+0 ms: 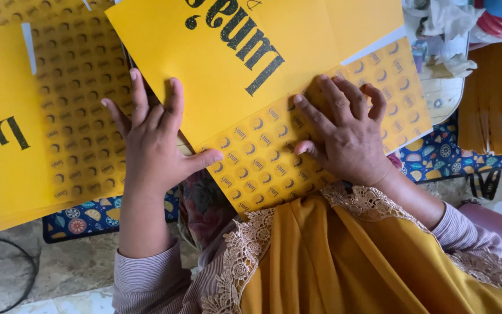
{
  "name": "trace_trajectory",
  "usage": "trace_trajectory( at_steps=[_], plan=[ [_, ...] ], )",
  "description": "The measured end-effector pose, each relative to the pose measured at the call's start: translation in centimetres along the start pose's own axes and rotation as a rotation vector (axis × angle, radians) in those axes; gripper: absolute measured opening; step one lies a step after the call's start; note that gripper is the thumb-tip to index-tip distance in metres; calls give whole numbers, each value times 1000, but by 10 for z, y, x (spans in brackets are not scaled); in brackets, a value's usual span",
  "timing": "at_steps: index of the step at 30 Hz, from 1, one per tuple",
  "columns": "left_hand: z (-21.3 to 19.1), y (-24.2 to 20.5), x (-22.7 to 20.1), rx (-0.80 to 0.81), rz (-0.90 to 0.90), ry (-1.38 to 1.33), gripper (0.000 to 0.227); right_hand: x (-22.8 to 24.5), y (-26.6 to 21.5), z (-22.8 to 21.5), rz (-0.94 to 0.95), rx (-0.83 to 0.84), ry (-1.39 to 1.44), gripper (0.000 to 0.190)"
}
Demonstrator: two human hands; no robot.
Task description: Applying liquid glue to the flaps of yellow paper bags using a small stick and stacking them for assembly.
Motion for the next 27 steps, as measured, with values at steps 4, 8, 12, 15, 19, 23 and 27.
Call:
trace_trajectory(
  at_steps=[4, 8, 12, 15, 19, 23, 27],
  plan=[
    [3, -1, 2, 8, -2, 7, 126, -1, -1, 1, -5, -2, -5, 76],
    [7, -2, 6, -25, 43, 80, 122, 0, -1, 1, -10, -1, 10, 72],
    [2, 1, 1, -20, 39, 19, 122, 3, -1, 0, -3, 27, 1, 66],
    [1, 2, -1, -39, 44, -4, 117, 6, -3, 5, -16, 72, -24, 56],
    [3, 1, 0, -69, 54, 30, 112, 8, -1, 3, -23, 46, -54, 55],
    [-1, 5, -6, -68, 19, 2, 101, 10, -1, 3, -7, 79, -13, 56],
    [-3, 5, -9, -43, -16, -5, 103, 12, -1, 0, -8, 86, -41, 60]
  ],
)
Point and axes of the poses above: each hand's wrist, its own y-axis towards the middle knuckle, its own z-axis out of the palm, x = y × z, the point moved 1 cm from there along y, towards the middle knuckle, and after that the axes turned 10 degrees about -y, right-handed, at the moved point
